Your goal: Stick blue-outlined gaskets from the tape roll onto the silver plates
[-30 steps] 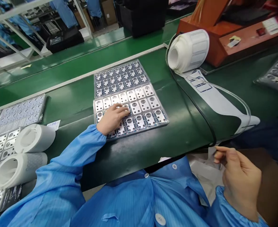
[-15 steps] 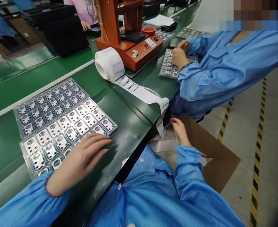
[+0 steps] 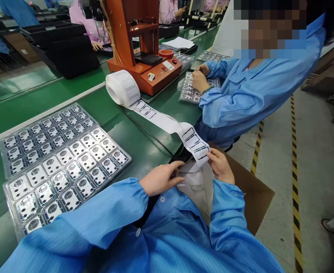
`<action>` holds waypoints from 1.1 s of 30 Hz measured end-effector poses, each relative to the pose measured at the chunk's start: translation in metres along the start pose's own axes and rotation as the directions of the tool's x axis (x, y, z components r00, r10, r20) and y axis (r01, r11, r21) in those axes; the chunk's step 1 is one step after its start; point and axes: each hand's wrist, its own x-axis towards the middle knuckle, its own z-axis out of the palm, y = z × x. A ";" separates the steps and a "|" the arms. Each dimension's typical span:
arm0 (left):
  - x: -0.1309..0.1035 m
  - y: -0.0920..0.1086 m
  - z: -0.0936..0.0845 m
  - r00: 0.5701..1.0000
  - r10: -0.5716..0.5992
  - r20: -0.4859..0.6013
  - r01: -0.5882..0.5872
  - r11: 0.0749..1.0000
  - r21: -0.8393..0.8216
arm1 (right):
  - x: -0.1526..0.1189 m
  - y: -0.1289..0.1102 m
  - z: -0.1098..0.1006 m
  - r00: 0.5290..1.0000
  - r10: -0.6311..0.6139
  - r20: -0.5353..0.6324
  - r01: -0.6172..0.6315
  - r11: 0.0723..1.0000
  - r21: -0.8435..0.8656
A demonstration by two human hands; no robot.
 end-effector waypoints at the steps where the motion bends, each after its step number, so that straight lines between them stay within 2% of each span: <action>1: 0.012 0.000 0.004 0.999 -0.050 -0.010 0.048 0.992 -0.113 | -0.001 -0.009 0.000 1.000 -0.027 -0.009 0.027 1.000 0.005; 3: 0.036 -0.001 0.013 0.992 -0.115 -0.044 0.090 0.918 -0.387 | -0.004 -0.024 0.005 0.997 -0.072 -0.014 0.072 0.997 0.011; 5: 0.057 0.000 0.022 0.988 -0.125 -0.087 0.037 0.751 -0.659 | -0.010 -0.037 0.015 0.993 -0.119 0.000 0.119 0.993 -0.004; 7: 0.073 0.001 0.029 0.982 -0.117 -0.151 -0.058 0.573 -0.817 | -0.018 -0.047 0.023 0.983 -0.181 0.035 0.183 0.980 -0.076; 8: 0.078 0.002 0.031 0.973 -0.122 -0.194 -0.101 0.532 -0.841 | -0.022 -0.052 0.026 0.975 -0.212 0.061 0.218 0.967 -0.132; 9: 0.082 0.002 0.033 0.961 -0.132 -0.242 -0.135 0.538 -0.832 | -0.026 -0.057 0.028 0.967 -0.239 0.086 0.251 0.948 -0.198; 10: 0.084 0.002 0.033 0.946 -0.143 -0.291 -0.157 0.584 -0.796 | -0.029 -0.061 0.029 0.960 -0.260 0.106 0.279 0.923 -0.266; 12: 0.084 0.002 0.031 0.915 -0.143 -0.377 -0.161 0.727 -0.667 | -0.032 -0.070 0.030 0.946 -0.297 0.129 0.324 0.859 -0.396; 13: 0.083 0.001 0.030 0.904 -0.133 -0.407 -0.152 0.788 -0.596 | -0.033 -0.074 0.030 0.938 -0.319 0.138 0.346 0.822 -0.452; 15: 0.081 0.001 0.027 0.894 -0.126 -0.429 -0.135 0.839 -0.527 | -0.033 -0.081 0.033 0.919 -0.363 0.154 0.387 0.758 -0.525; 20: 0.083 0.000 0.024 0.925 -0.150 -0.348 -0.117 0.761 -0.639 | -0.028 -0.088 0.039 0.877 -0.443 0.184 0.467 0.699 -0.541; 23: 0.085 -0.001 0.023 0.933 -0.161 -0.321 -0.102 0.737 -0.668 | -0.027 -0.090 0.036 0.842 -0.497 0.211 0.513 0.614 -0.600; 26: 0.086 -0.003 0.022 0.926 -0.159 -0.341 -0.110 0.752 -0.650 | -0.031 -0.098 0.031 0.792 -0.553 0.258 0.558 0.485 -0.673; 29: 0.087 -0.003 0.024 0.926 -0.143 -0.350 -0.118 0.770 -0.627 | -0.042 -0.113 0.030 0.739 -0.580 0.343 0.592 0.316 -0.742; 33: 0.087 -0.003 0.027 0.929 -0.116 -0.352 -0.121 0.802 -0.585 | -0.054 -0.127 0.035 0.719 -0.527 0.453 0.564 0.061 -0.824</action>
